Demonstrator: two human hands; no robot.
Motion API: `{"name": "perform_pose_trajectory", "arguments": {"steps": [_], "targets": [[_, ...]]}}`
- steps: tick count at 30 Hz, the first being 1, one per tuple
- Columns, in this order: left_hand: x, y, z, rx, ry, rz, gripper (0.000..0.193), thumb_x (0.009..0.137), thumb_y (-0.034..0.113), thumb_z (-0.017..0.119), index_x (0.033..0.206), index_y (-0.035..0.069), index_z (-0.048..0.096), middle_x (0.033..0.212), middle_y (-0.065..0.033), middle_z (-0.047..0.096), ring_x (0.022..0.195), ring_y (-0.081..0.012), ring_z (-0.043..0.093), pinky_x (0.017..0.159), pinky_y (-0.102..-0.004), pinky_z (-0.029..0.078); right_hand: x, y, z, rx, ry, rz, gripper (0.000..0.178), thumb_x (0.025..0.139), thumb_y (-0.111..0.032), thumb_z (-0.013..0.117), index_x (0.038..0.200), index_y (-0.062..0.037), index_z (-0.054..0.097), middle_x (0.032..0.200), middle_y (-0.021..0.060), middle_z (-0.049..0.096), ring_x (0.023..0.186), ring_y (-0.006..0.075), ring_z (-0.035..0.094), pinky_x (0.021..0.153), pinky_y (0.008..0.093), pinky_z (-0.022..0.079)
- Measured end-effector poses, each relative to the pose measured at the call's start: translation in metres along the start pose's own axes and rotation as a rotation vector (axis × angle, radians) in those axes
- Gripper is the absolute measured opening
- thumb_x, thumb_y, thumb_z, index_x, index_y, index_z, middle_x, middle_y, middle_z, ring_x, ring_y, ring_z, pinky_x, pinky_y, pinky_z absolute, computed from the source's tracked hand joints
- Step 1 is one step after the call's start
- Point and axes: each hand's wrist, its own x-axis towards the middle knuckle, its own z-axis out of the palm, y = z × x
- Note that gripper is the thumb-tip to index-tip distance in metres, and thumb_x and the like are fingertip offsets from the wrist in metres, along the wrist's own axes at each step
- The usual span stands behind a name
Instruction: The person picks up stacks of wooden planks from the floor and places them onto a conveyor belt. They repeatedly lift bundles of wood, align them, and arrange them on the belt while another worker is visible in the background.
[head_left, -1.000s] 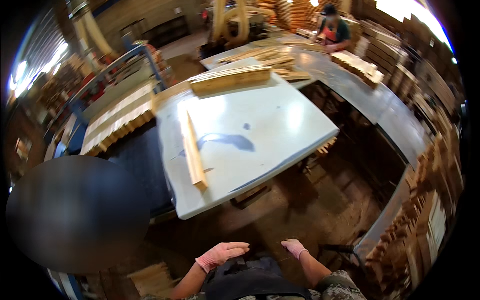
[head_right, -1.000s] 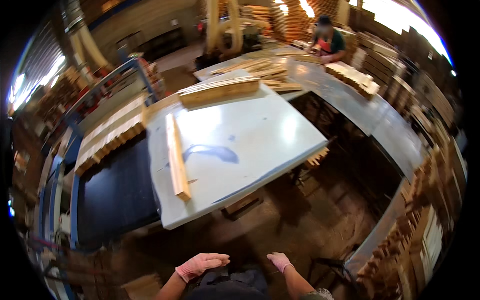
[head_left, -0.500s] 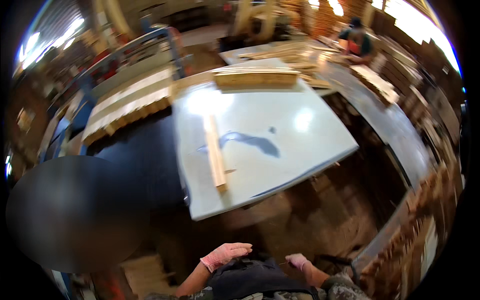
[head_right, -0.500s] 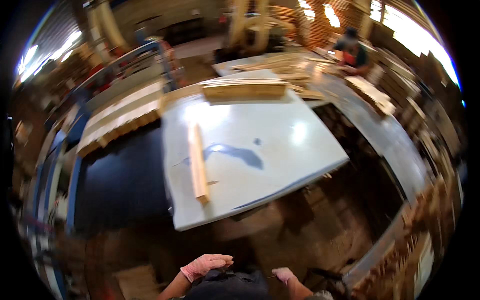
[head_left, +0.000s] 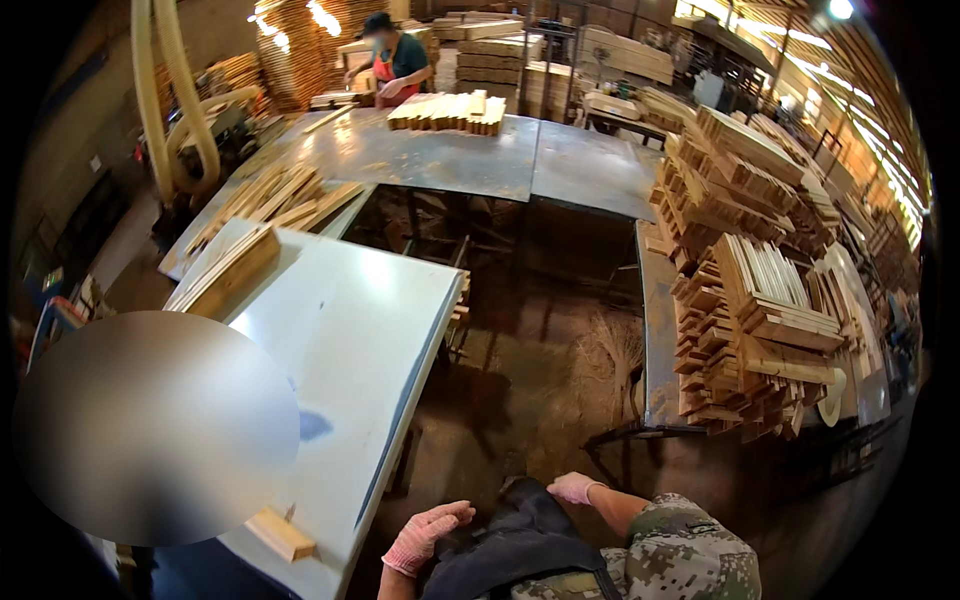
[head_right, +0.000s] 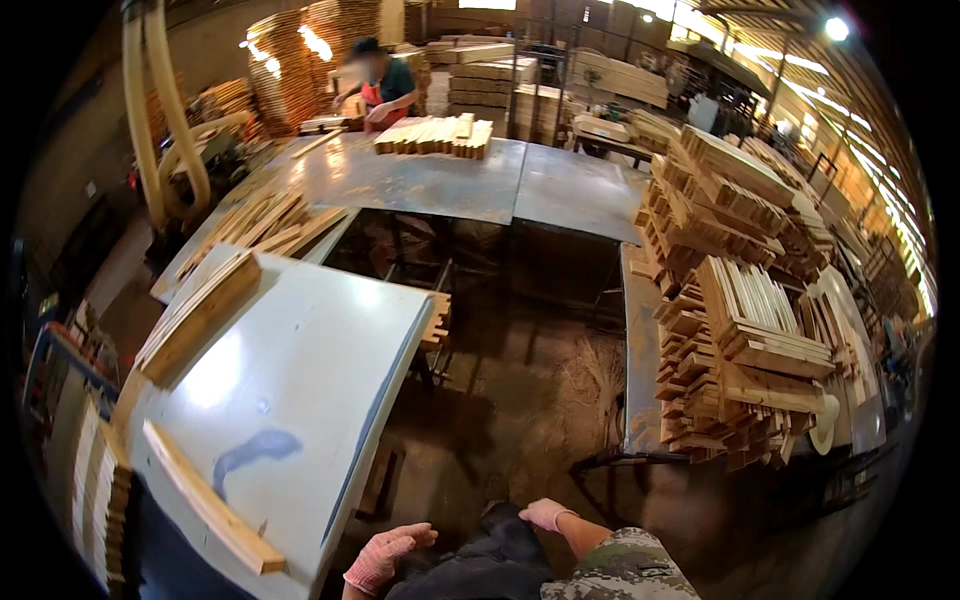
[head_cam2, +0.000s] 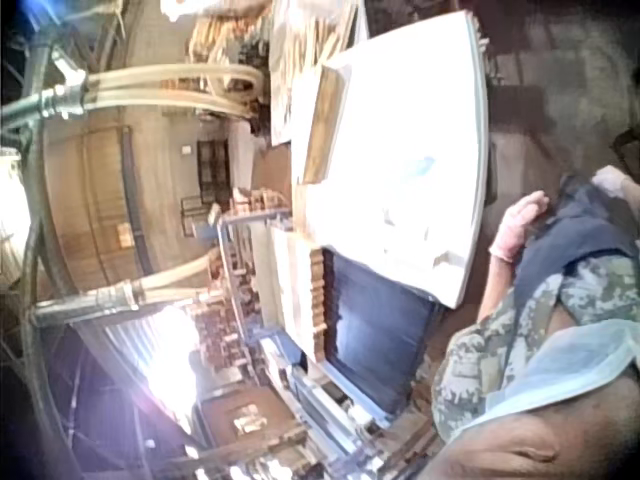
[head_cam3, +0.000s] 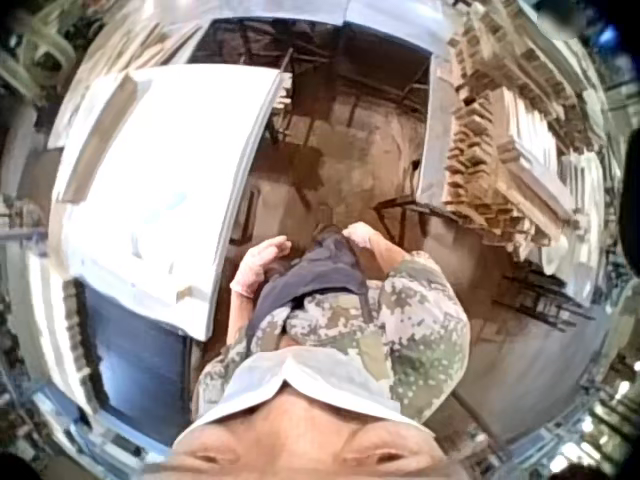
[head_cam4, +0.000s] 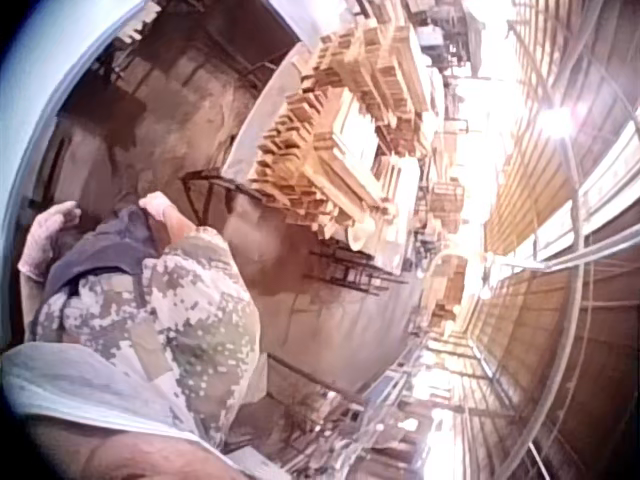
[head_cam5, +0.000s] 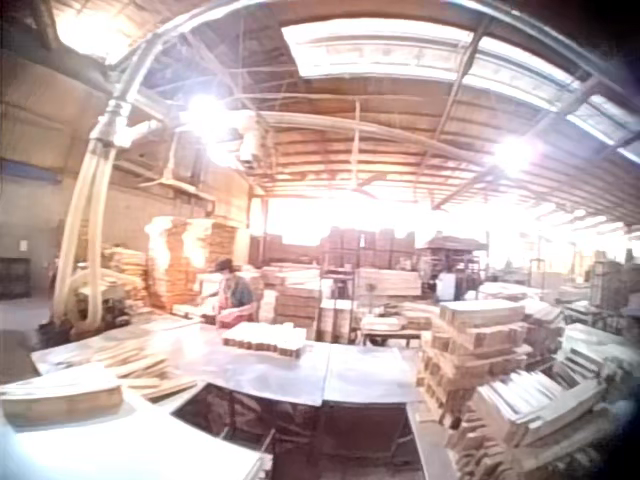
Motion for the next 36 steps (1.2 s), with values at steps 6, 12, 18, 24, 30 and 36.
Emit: {"name": "perform_pose_trajectory", "arguments": {"steps": [6, 12, 18, 24, 30, 36], "targets": [[0.164, 0.049, 0.027, 0.006, -0.035, -0.188, 0.051, 0.107, 0.024, 0.064, 0.148, -0.006, 0.059, 0.14, -0.0168, 0.07, 0.131, -0.0243, 0.065, 0.117, -0.0361, 0.046, 0.003, 0.078, -0.051, 0.4, -0.036, 0.62, 0.051, 0.103, -0.048, 0.056, 0.122, -0.005, 0.076, 0.122, 0.0165, 0.076, 0.108, 0.0313, 0.072, 0.094, 0.0441, 0.054], [0.343, 0.137, 0.105, 0.274, -0.214, -0.22, 0.054, 0.108, 0.025, 0.066, 0.152, -0.004, 0.056, 0.144, -0.0157, 0.067, 0.136, -0.0239, 0.062, 0.118, -0.0361, 0.045, 0.04, 0.148, -0.172, 1.143, 0.27, 0.647, 0.027, 0.098, -0.026, 0.074, 0.076, -0.0137, 0.063, 0.07, -0.0008, 0.057, 0.057, 0.0145, 0.048, 0.053, 0.0349, 0.038], [0.482, 0.189, 0.133, 0.288, -0.259, -0.229, 0.049, 0.108, 0.023, 0.068, 0.148, -0.002, 0.061, 0.138, -0.0124, 0.071, 0.131, -0.02, 0.064, 0.115, -0.0337, 0.046, 0.092, 0.183, -0.282, 1.578, 0.336, 0.432, 0.024, 0.098, -0.025, 0.07, 0.081, -0.0096, 0.063, 0.074, 0.0009, 0.057, 0.06, 0.0155, 0.051, 0.052, 0.0341, 0.038], [0.613, 0.24, 0.112, 0.159, -0.193, -0.184, 0.045, 0.106, 0.02, 0.07, 0.146, 0.0, 0.064, 0.133, -0.0093, 0.073, 0.122, -0.0158, 0.066, 0.107, -0.0301, 0.05, 0.151, 0.213, -0.379, 1.325, 0.299, 0.639, 0.023, 0.098, -0.028, 0.07, 0.085, -0.0095, 0.066, 0.071, 0.0012, 0.057, 0.059, 0.0159, 0.05, 0.053, 0.0348, 0.039], [0.766, 0.315, 0.08, 0.324, -0.124, -0.085, 0.052, 0.104, 0.032, 0.071, 0.144, -0.001, 0.065, 0.136, -0.0111, 0.073, 0.127, -0.0189, 0.066, 0.111, -0.0323, 0.048, 0.182, 0.242, -0.513, 1.141, 0.388, 0.736, 0.02, 0.096, -0.025, 0.069, 0.086, -0.0076, 0.068, 0.078, 0.0015, 0.061, 0.065, 0.0176, 0.055, 0.059, 0.0354, 0.044], [0.9, 0.399, 0.097, 0.523, -0.187, -0.086, 0.055, 0.105, 0.029, 0.07, 0.148, -0.003, 0.061, 0.139, -0.0133, 0.071, 0.128, -0.02, 0.065, 0.112, -0.033, 0.048, 0.231, 0.262, -0.663, 1.332, 0.402, 0.756, 0.023, 0.099, -0.024, 0.067, 0.083, -0.0082, 0.062, 0.076, -0.0007, 0.052, 0.07, 0.0158, 0.052, 0.061, 0.0344, 0.042]]}}
